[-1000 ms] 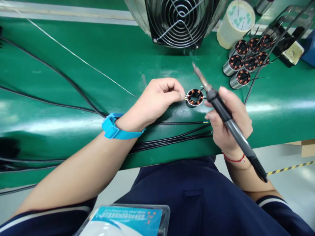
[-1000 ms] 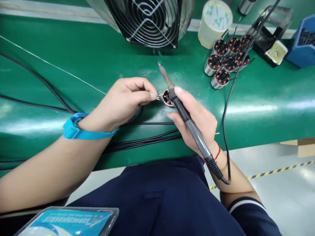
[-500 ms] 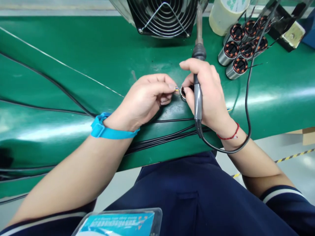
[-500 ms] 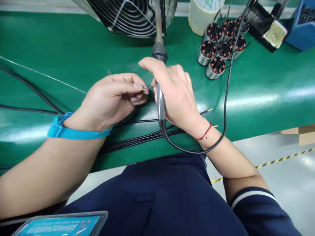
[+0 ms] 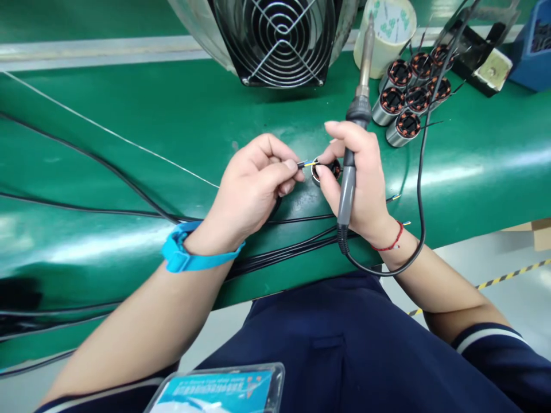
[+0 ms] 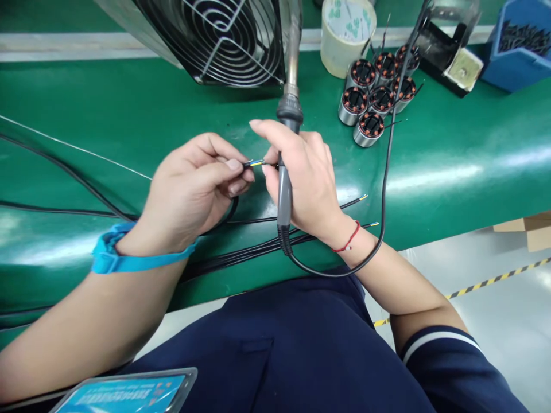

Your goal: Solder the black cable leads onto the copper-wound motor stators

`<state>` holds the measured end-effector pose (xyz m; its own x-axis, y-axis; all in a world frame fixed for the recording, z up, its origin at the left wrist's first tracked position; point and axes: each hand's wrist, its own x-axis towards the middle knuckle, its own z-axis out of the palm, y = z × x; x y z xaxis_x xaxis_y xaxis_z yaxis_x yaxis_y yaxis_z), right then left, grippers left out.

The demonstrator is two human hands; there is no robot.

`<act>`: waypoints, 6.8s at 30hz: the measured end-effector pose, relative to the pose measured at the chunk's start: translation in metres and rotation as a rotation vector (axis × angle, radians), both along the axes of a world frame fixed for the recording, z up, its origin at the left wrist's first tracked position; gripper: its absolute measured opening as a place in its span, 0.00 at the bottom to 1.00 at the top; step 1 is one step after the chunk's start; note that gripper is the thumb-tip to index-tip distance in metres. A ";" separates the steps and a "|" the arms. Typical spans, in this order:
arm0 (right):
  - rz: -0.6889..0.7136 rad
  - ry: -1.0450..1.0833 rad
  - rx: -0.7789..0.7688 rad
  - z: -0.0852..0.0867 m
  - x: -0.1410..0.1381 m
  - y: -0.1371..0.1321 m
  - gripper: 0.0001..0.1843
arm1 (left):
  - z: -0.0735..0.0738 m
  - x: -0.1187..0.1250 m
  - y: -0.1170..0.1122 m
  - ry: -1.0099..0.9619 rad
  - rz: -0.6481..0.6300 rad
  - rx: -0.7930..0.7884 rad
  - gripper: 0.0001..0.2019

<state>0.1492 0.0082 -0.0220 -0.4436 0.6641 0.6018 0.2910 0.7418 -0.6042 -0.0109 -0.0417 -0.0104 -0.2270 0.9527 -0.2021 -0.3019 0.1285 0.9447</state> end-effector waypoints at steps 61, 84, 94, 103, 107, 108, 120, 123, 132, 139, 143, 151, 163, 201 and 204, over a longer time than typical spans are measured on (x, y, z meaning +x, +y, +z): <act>-0.226 0.251 0.029 -0.011 0.056 -0.043 0.07 | -0.002 0.013 0.011 0.905 -0.060 0.365 0.12; -0.220 0.134 -0.015 -0.013 0.057 -0.044 0.09 | 0.003 0.018 0.008 0.981 0.022 0.284 0.09; -0.219 0.106 -0.144 -0.020 0.059 -0.046 0.12 | 0.000 0.017 0.008 0.903 0.002 0.298 0.10; 0.053 0.143 -0.276 0.013 0.050 -0.011 0.17 | -0.005 0.014 0.010 0.903 -0.020 0.336 0.08; 0.060 -0.051 -0.368 0.019 0.042 0.001 0.23 | -0.004 0.016 0.010 0.996 -0.028 0.358 0.09; 0.058 -0.081 -0.390 0.019 0.041 0.002 0.25 | -0.004 0.016 0.010 1.011 -0.030 0.358 0.09; 0.005 -0.106 -0.373 0.022 0.037 0.013 0.24 | -0.011 0.018 0.010 0.689 -0.008 0.169 0.02; -0.004 -0.107 -0.287 0.022 0.037 0.018 0.25 | -0.005 0.008 0.010 0.673 0.083 0.188 0.03; -0.132 -0.077 -0.073 -0.010 0.053 0.023 0.20 | 0.000 -0.112 0.058 0.915 0.339 -0.156 0.03; -0.115 -0.063 0.039 -0.027 0.057 0.030 0.17 | -0.020 -0.160 0.155 1.232 0.320 -0.322 0.17; -0.186 -0.045 0.039 -0.037 0.060 0.036 0.15 | -0.032 -0.177 0.181 1.334 0.260 -0.464 0.20; -0.120 -0.004 0.100 -0.026 0.052 0.029 0.13 | -0.038 -0.198 0.170 1.369 0.134 -0.490 0.18; -0.121 0.022 0.124 -0.018 0.051 0.029 0.14 | -0.045 -0.147 0.172 1.226 0.343 -0.500 0.24; -0.262 0.208 -0.042 -0.001 0.058 0.034 0.15 | -0.005 0.004 0.100 1.303 -0.785 0.131 0.16; -0.312 0.235 -0.044 -0.005 0.059 0.039 0.15 | -0.003 0.028 0.121 1.277 -0.824 0.191 0.17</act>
<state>0.2084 0.0469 -0.0274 -0.0703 0.7725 0.6312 0.3483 0.6119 -0.7101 0.0168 0.0795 -0.0138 0.4396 0.8853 -0.1517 0.7916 -0.3021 0.5312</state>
